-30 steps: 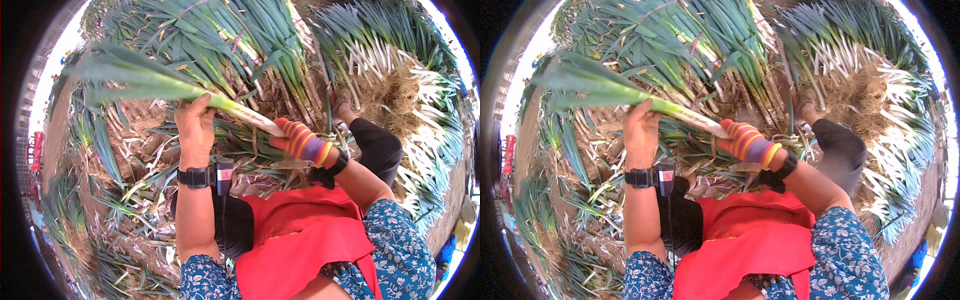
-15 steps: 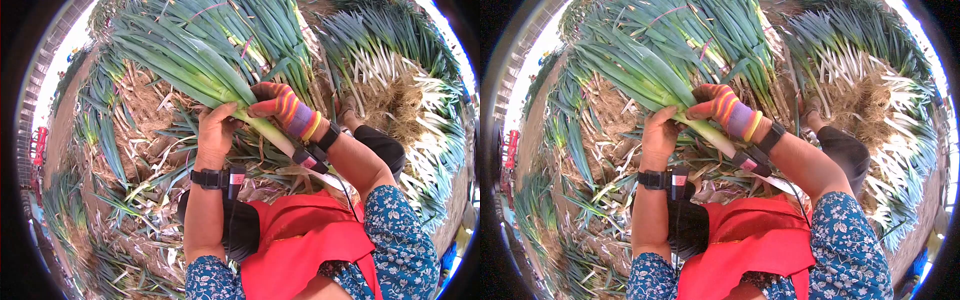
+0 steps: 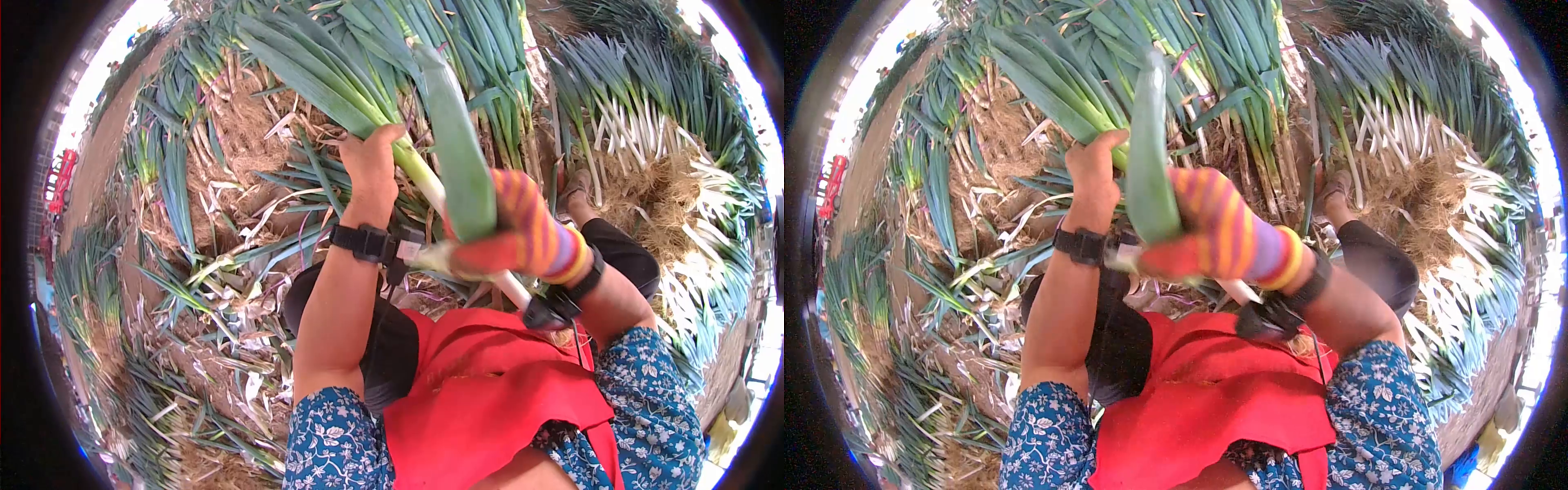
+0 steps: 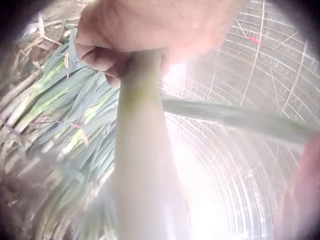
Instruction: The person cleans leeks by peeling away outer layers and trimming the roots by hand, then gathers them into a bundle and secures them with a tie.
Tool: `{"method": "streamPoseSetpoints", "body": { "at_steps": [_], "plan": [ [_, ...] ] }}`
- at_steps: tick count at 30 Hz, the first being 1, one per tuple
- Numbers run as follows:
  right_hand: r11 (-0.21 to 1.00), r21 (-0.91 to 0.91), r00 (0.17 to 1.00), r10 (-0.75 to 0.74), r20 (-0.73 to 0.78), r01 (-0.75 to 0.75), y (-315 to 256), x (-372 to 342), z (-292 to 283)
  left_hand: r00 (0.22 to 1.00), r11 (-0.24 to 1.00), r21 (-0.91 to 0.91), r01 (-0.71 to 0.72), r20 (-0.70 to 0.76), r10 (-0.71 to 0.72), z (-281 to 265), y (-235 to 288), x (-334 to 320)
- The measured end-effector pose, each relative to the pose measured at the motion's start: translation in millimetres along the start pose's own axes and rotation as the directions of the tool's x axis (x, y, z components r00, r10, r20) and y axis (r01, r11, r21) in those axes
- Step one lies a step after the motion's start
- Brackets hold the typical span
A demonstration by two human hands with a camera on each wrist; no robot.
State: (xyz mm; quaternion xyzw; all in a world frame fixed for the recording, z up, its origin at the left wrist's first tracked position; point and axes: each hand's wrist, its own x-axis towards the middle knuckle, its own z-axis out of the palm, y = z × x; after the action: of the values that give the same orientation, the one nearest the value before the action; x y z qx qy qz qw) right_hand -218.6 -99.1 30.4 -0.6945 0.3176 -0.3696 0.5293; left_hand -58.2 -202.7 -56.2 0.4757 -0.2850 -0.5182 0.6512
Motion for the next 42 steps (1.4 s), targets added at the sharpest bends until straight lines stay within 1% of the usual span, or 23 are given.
{"method": "streamPoseSetpoints", "body": {
  "at_steps": [2,5,6,7,9,10,12,13,15,16,17,19,22,25,27,30,32,34,37,38,39,41,42],
  "plan": [
    [0.925,0.222,0.951,0.296,0.085,-0.308,4.3,-25.5,-12.4,0.999,0.999,0.009,0.036,-0.012,-0.036,-6.4,12.1,-1.3],
    [0.925,0.110,0.923,0.375,-0.089,-0.365,56.1,-67.6,-31.8,0.992,0.998,-0.059,-0.024,-0.125,0.016,-13.7,25.5,-5.1],
    [0.927,0.028,0.916,0.373,-0.147,-0.374,70.1,-86.0,-34.6,0.996,0.991,-0.121,-0.058,-0.077,0.049,-24.6,21.2,1.9],
    [0.850,-0.394,0.936,0.297,-0.191,-0.350,132.6,-130.4,-54.1,0.993,0.983,-0.157,-0.093,-0.090,0.079,-26.7,21.5,-1.3],
    [0.572,-0.662,0.857,0.461,-0.230,-0.485,194.7,-180.3,-76.0,0.990,0.973,-0.195,-0.127,-0.093,0.110,-29.9,23.4,-4.1],
    [0.482,-0.569,0.693,0.682,-0.234,-0.666,200.3,-191.6,-79.3,0.982,0.966,-0.192,-0.175,-0.100,0.159,-32.6,23.7,-3.3],
    [0.148,-0.860,0.602,0.771,-0.209,-0.488,267.7,-247.3,-96.3,0.981,0.964,-0.188,-0.190,-0.066,0.181,-38.7,28.0,-2.3],
    [0.065,-0.868,0.443,0.877,-0.187,-0.493,273.6,-243.6,-109.2,0.987,0.970,-0.187,-0.157,-0.043,0.152,-40.2,32.7,-4.3],
    [-0.097,-0.790,0.512,0.713,-0.479,-0.605,221.2,-197.4,-94.4,0.992,0.968,-0.219,-0.121,-0.008,0.122,-41.3,36.2,-4.8],
    [0.152,-0.798,0.748,0.484,-0.455,-0.583,230.0,-198.0,-102.3,0.997,0.969,-0.239,-0.070,0.026,0.079,-47.5,33.5,3.0],
    [0.342,-0.793,0.860,0.278,-0.428,-0.505,205.4,-177.2,-96.0,0.996,0.965,-0.258,-0.040,0.064,0.058,-50.7,33.2,7.2],
    [0.788,-0.563,0.945,0.070,-0.319,-0.248,161.4,-132.8,-79.9,0.992,0.954,-0.298,0.016,0.126,0.023,-51.9,33.6,8.6],
    [0.940,-0.290,0.975,0.132,-0.177,-0.180,140.0,-112.4,-48.8,0.984,0.924,-0.379,0.048,0.177,0.021,-43.9,40.6,1.2],
    [0.818,-0.475,0.944,0.311,-0.111,-0.326,156.8,-116.8,-38.4,0.955,0.912,-0.392,0.119,0.297,0.003,-45.0,35.7,2.5],
    [0.696,-0.577,0.904,0.321,-0.282,-0.427,162.6,-106.8,-30.5,0.927,0.897,-0.395,0.199,0.373,-0.041,-43.3,27.5,-4.4],
    [0.836,-0.496,0.966,0.148,-0.212,-0.237,176.5,-81.3,-40.4,0.856,0.854,-0.370,0.367,0.493,-0.154,-31.0,4.5,-15.5],
    [0.841,-0.485,0.968,0.167,-0.185,-0.238,194.9,-83.1,-47.5,0.870,0.820,-0.405,0.405,0.447,-0.208,-28.7,8.4,-18.3],
    [0.847,-0.475,0.971,0.194,-0.142,-0.239,219.6,-91.3,-53.5,0.932,0.874,-0.332,0.354,0.204,-0.300,-24.7,6.9,-26.4],
    [0.779,-0.540,0.945,0.212,-0.251,-0.318,278.6,-137.8,-60.3,0.942,0.896,-0.302,0.324,0.184,-0.279,-38.6,19.6,-24.3],
    [0.305,-0.879,0.860,0.472,-0.195,-0.367,300.3,-156.0,-67.4,0.951,0.913,-0.293,0.283,0.205,-0.230,-45.2,22.0,-23.9],
    [0.195,-0.955,0.950,0.263,-0.171,-0.225,333.2,-175.4,-78.4,0.944,0.909,-0.278,0.310,0.203,-0.260,-47.1,18.3,-30.7],
    [0.056,-0.991,0.992,0.061,-0.115,-0.118,325.5,-180.3,-78.2,0.940,0.925,-0.218,0.311,0.215,-0.266,-37.9,17.0,-53.6],
    [0.218,-0.933,0.944,0.230,-0.236,-0.286,311.1,-177.1,-89.0,0.933,0.930,-0.198,0.309,0.255,-0.255,-35.9,15.2,-58.3]
  ]
}}
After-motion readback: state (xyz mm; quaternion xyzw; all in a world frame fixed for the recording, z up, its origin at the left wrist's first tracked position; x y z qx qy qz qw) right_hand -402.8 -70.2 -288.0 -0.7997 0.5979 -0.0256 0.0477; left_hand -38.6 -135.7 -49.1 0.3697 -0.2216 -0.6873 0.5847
